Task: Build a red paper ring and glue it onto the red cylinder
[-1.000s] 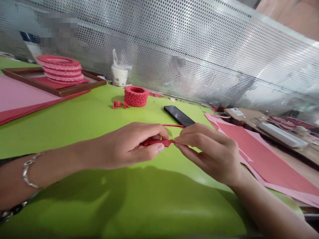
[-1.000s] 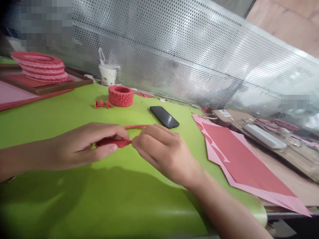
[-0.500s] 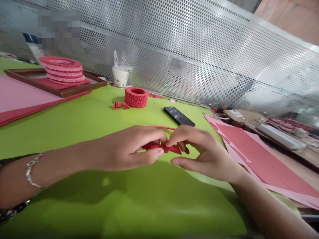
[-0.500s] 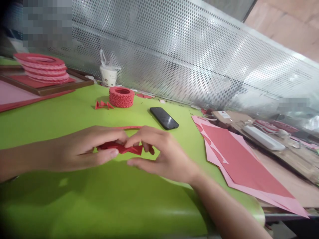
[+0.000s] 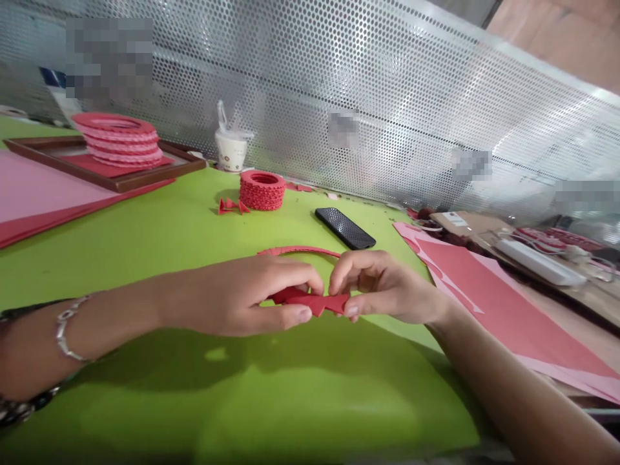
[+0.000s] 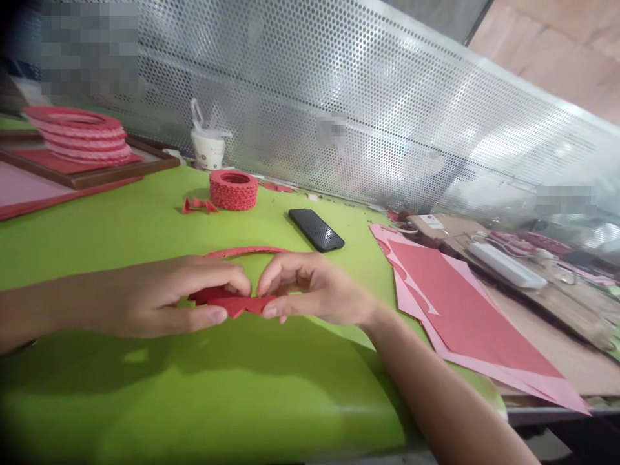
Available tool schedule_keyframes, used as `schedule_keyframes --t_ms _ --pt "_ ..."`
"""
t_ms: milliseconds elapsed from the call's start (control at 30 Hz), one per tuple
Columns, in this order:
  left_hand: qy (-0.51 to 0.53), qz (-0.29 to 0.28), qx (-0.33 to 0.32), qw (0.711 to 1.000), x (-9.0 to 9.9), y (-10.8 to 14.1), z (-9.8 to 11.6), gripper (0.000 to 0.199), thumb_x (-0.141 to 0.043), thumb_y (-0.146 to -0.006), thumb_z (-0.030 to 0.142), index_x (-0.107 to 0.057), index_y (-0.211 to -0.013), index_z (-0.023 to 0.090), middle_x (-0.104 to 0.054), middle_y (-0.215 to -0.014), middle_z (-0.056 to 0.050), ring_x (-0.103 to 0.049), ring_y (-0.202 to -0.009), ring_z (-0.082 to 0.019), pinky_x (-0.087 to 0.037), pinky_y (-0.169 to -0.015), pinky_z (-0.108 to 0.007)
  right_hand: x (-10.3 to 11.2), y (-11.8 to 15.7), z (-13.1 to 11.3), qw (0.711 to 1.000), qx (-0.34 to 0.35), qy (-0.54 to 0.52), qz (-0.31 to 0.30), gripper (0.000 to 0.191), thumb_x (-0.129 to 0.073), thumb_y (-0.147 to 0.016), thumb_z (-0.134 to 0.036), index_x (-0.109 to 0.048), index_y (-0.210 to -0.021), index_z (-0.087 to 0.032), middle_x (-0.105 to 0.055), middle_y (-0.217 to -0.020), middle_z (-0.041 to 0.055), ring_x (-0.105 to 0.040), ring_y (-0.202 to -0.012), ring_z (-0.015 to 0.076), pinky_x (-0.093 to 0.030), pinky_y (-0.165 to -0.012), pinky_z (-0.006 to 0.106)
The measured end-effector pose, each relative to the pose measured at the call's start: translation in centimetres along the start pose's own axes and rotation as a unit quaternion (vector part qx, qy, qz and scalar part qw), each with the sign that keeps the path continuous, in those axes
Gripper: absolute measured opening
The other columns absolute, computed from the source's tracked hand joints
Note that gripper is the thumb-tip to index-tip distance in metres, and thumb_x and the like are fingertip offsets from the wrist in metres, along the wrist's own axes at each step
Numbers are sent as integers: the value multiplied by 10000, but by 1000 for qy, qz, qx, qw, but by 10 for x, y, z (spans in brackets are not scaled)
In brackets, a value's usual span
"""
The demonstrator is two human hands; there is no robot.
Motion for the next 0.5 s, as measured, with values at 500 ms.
schedule_keyframes --t_ms 500 --pt "20 -36 -36 998 -8 0 6 124 -476 -873 285 -551 -897 189 -590 -821 -9 -522 -701 -132 -387 -641 -206 -9 -3 17 999 -14 -39 -15 155 -695 -673 -47 -602 -779 -111 -684 -668 -7 -669 -629 75 -549 -616 171"
Point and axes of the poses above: each hand's wrist, its own y-axis away from the middle knuckle, its own x-axis out of the back of the hand, z = x × y, the point moved 10 cm from there along -y, towards the middle knuckle
